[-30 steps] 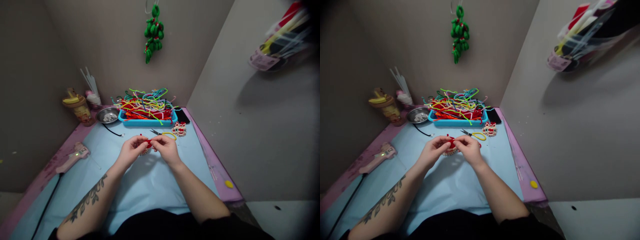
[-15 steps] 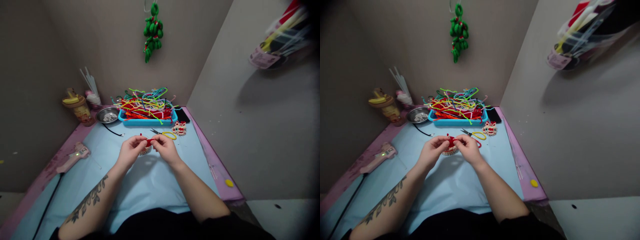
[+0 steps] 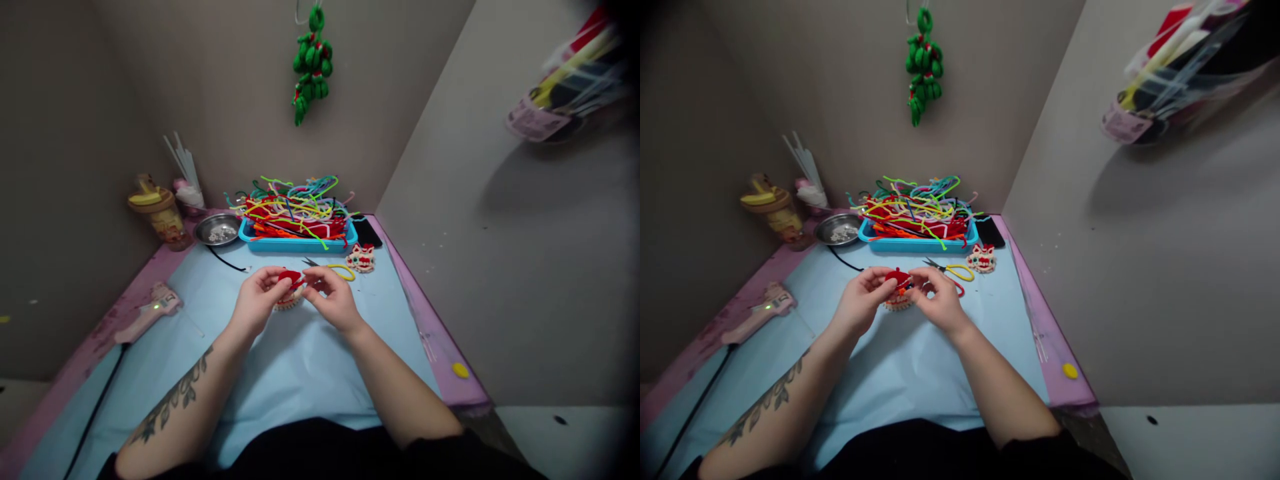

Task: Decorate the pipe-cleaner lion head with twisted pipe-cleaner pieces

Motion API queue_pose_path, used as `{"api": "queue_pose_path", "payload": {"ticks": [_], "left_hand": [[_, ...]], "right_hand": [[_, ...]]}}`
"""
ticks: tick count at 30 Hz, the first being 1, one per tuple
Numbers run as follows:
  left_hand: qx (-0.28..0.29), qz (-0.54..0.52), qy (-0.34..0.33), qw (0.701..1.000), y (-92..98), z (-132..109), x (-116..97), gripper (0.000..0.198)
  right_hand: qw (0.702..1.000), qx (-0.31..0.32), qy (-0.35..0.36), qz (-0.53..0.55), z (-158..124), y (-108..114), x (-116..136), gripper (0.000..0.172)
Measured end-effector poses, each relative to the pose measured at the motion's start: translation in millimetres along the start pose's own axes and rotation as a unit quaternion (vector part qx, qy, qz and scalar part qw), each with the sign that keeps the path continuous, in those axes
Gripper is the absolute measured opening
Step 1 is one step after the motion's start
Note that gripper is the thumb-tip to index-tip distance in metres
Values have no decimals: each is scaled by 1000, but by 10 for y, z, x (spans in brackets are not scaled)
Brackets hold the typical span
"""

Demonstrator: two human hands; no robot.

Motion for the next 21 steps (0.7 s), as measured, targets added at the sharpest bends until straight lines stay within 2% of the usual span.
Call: {"api": "queue_pose_path", "payload": {"ticks": [2, 4, 10, 15, 21], "left_hand": [[-15, 28, -45, 998, 4, -13, -35, 33], [-12, 40, -57, 998, -11, -28, -33, 31], [-2, 22, -14, 1000, -49, -51, 30, 34], [-4, 47, -18, 999, -39, -47, 38, 33], [32, 76, -10, 997, -40, -44, 79, 30]], "right_hand": [[998, -18, -53, 30, -23, -49, -51, 17], [994, -26, -89, 54, -44, -101, -74, 12], [983, -28, -152, 97, -43, -137, -127, 16], [976, -12, -177, 127, -24, -121, -159, 21], [963, 16, -210, 169, -11, -114, -213, 25]]}}
Point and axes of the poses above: each hand's wrist, its own z-axis towards the middle knuckle, its own y-axis out of the back of the hand, x = y × z, the point moved 6 cm from there along z, towards the middle knuckle, and after that the axes turned 8 degrees about -z, right-handed, at the moved point
